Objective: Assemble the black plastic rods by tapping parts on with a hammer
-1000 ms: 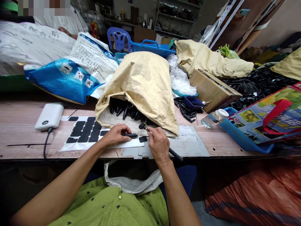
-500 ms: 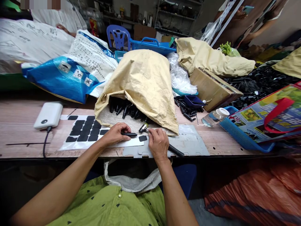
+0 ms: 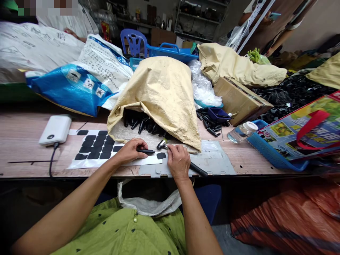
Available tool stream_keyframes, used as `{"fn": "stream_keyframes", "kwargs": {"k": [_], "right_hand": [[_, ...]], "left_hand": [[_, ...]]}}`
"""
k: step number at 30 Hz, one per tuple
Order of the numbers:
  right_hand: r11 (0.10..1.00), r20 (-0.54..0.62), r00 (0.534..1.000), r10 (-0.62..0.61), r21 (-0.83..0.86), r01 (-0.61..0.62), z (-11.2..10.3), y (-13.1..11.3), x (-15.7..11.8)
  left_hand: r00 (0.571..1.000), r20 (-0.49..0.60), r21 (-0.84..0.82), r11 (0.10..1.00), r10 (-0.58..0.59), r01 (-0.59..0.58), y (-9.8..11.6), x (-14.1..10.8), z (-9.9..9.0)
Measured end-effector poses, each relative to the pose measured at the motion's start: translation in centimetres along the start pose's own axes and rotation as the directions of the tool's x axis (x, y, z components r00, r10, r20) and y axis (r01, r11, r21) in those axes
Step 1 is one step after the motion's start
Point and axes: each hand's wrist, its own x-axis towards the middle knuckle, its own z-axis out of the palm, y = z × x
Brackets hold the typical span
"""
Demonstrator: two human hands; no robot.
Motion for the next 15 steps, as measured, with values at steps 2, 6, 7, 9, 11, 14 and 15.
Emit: {"fn": "stream_keyframes", "kwargs": {"k": [2,6,7,9,11,14,15], "right_hand": [[1.0,-0.001,1.0,0.001,0.006,-0.001,0.0,0.0,0.0],[1.0,0.003,1.0,0.001,0.01,-0.001,0.0,0.1,0.0],[1.0,0.004,1.0,0.002,0.009,-0.002,0.0,0.1,0.0],[1.0,0.007,1.0,0.002,0.008,-0.002,0.0,0.1,0.0],[1.0,0.008,1.0,0.0,0.01,0.0,-0.1,0.0,0.1],[1.0,0.008,1.0,-0.003,0.015,0.003,-0.1,0.0,0.1],[1.0,0.009,1.0,-0.003,0.015,0.003,-0.1,0.0,0.1]], "left_hand": [[1.0,0.001,0.009,1.0,0.003,-0.003,0.0,0.0,0.0],[1.0,0.005,0.039,0.999,0.015,-0.016,0.0,0.2,-0.1],[1.0,0.009,0.052,0.998,0.024,-0.024,0.1,0.2,-0.2],[0.999,0.011,0.079,0.996,0.041,-0.042,0.6,-0.2,-0.5],[0.997,0.023,0.084,0.994,0.069,-0.071,1.6,-1.2,-0.5],[0.98,0.163,-0.019,0.994,0.113,-0.111,3.7,-4.0,0.2],[0.961,0.251,-0.052,0.993,0.116,-0.107,4.5,-5.2,0.6]]}}
